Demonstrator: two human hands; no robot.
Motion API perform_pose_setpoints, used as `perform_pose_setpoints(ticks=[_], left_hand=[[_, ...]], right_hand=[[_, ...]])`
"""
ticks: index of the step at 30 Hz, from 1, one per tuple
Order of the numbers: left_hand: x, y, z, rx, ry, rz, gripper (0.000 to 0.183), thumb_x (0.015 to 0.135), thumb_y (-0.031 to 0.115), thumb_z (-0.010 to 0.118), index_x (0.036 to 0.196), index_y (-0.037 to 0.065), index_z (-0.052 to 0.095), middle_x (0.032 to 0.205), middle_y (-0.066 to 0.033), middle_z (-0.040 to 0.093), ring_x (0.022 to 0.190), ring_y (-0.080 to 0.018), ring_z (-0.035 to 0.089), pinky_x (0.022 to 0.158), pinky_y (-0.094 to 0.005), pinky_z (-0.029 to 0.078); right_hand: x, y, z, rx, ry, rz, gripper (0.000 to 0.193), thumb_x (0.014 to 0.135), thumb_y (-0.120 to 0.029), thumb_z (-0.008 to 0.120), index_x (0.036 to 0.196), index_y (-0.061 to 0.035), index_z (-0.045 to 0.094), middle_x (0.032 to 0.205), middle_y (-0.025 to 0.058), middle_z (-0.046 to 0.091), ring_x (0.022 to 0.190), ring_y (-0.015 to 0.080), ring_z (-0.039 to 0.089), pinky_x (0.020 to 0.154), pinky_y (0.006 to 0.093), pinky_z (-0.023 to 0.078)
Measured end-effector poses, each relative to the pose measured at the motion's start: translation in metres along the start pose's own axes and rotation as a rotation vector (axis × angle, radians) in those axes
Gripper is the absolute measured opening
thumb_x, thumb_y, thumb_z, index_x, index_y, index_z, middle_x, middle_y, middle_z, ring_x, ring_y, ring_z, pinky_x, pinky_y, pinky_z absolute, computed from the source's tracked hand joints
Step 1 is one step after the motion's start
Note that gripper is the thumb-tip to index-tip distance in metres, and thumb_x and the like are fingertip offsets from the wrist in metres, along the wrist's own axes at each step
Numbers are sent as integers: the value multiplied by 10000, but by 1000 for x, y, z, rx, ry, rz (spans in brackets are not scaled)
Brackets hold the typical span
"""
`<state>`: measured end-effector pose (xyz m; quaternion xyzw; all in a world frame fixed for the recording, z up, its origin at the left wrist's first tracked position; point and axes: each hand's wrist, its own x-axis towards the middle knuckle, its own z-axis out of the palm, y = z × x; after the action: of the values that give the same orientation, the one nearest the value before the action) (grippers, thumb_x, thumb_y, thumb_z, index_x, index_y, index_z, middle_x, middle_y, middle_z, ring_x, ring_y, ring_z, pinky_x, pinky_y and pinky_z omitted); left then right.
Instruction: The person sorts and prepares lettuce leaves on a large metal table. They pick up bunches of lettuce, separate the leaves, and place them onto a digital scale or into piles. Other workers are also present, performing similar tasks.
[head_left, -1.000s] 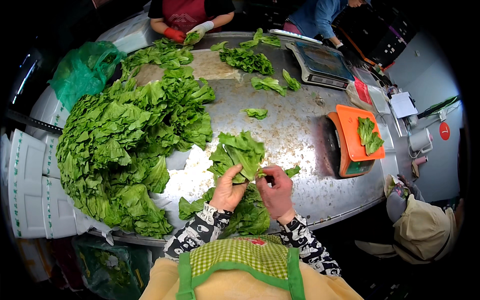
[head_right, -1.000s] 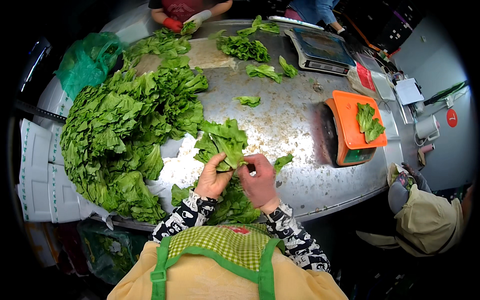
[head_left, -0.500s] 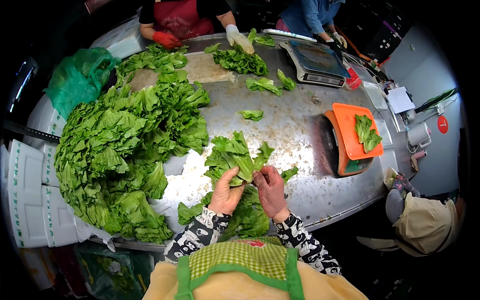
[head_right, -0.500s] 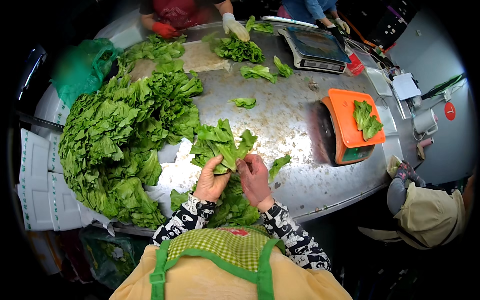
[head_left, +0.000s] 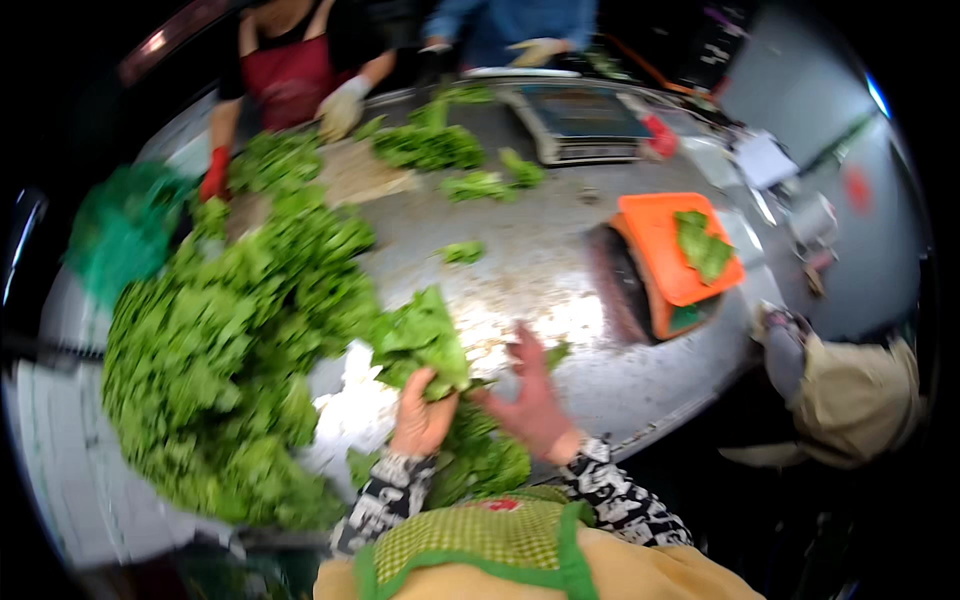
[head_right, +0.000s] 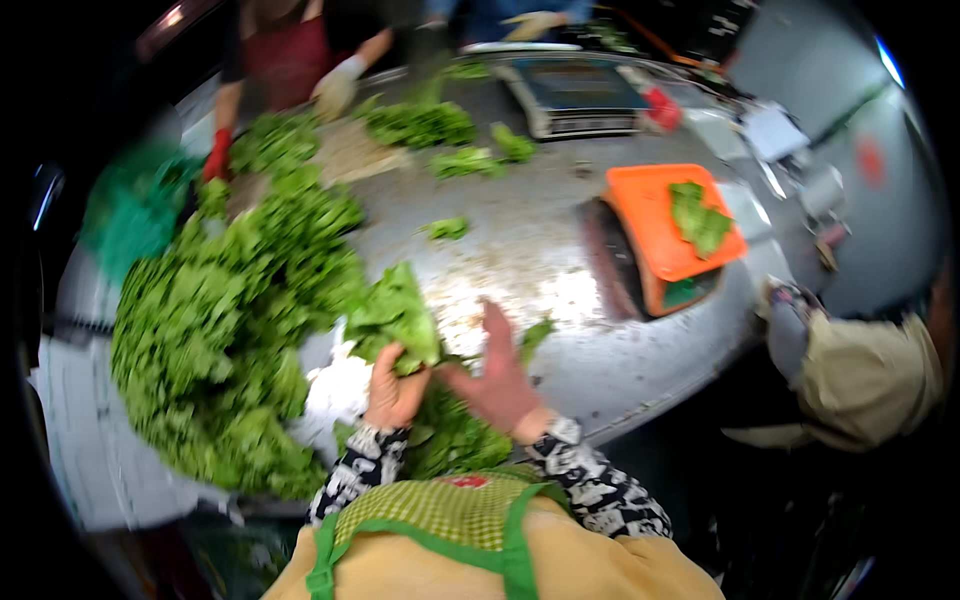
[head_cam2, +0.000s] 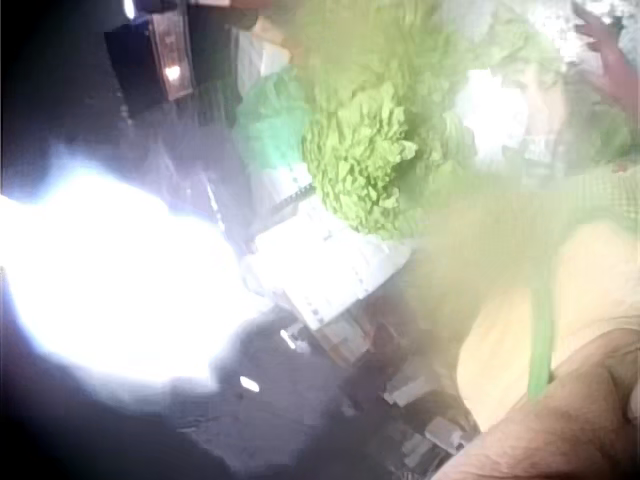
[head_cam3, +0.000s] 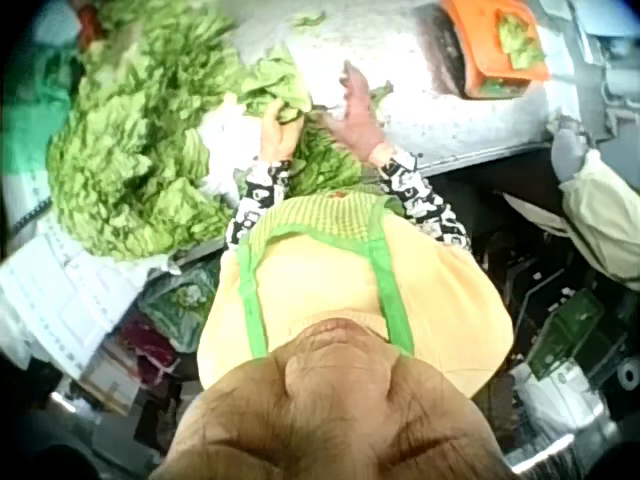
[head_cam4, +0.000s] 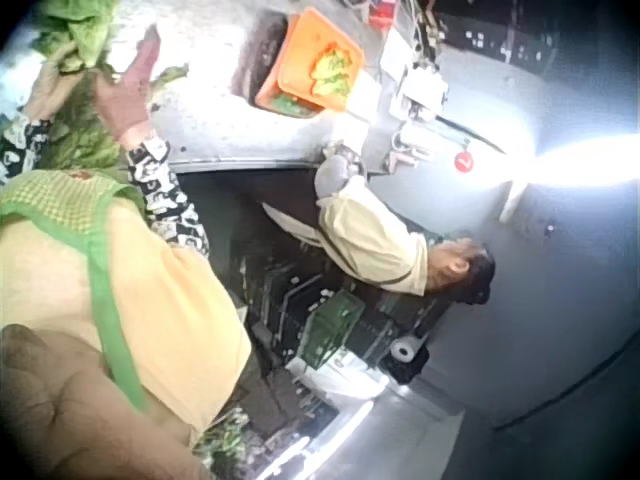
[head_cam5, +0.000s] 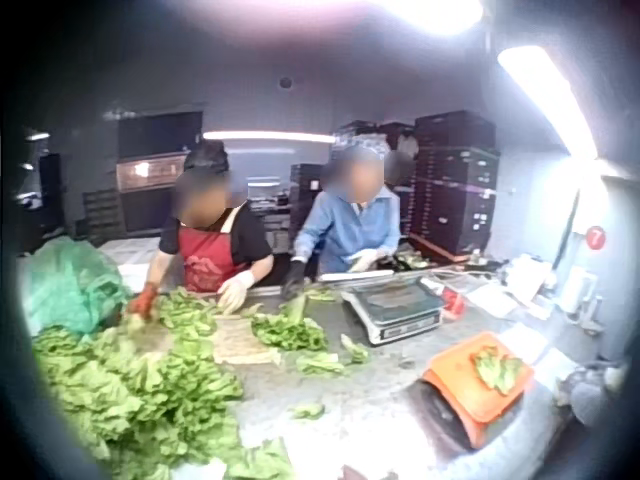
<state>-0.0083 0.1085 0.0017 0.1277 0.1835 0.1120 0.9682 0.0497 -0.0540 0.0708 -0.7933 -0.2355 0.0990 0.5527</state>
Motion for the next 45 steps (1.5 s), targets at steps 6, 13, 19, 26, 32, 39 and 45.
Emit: perform_pose_setpoints(ticks=[6,13,19,26,32,39,45], left_hand=[[-26,-5,17,301,-40,-351,455,962,235,598,1345,20,481,1273,-127,582,1127,-243,600,948,-421,512],[-13,-20,63,471,-319,-358,818,830,87,718,1505,75,256,1471,-87,396,1357,-247,387,1150,-443,279],[-6,-35,105,537,-429,-281,852,843,251,722,1506,44,228,1518,-131,325,1394,-289,336,1150,-462,283],[-1,-29,60,561,-299,-337,608,941,314,633,1434,60,384,1389,-127,490,1235,-281,526,1041,-449,410],[0,-17,34,474,-201,-329,486,974,242,593,1387,49,424,1308,-107,540,1162,-248,568,966,-398,457],[15,36,17,802,-57,-115,413,928,122,644,1299,31,488,1196,-99,580,1078,-202,593,925,-364,503],[62,126,47,2306,24,1070,684,685,196,804,1274,26,500,1214,-178,540,1160,-328,501,992,-435,395]], right_hand=[[19,-21,-8,-276,-143,-354,1109,633,-338,832,1534,-125,221,1477,313,207,1332,533,263,1107,546,280],[12,27,-40,-312,-14,-413,919,689,-299,828,1458,-82,375,1350,279,377,1244,469,398,1052,498,345],[58,28,-117,-558,448,-500,786,680,-239,802,1360,-41,460,1365,305,360,1210,494,407,1009,511,381],[137,88,-263,-1100,635,-103,731,721,-310,749,1368,-100,479,1407,254,358,1259,474,377,1044,508,358],[176,123,-280,-1349,214,246,698,800,-551,642,1374,-176,509,1467,194,395,1354,407,354,1077,501,341],[120,121,-310,-1054,464,-166,494,858,-266,709,1285,-59,573,1363,208,501,1245,381,470,1050,456,369],[85,78,-193,-657,271,-385,397,896,-183,673,1246,-32,560,1293,158,547,1225,340,490,1044,425,381]])
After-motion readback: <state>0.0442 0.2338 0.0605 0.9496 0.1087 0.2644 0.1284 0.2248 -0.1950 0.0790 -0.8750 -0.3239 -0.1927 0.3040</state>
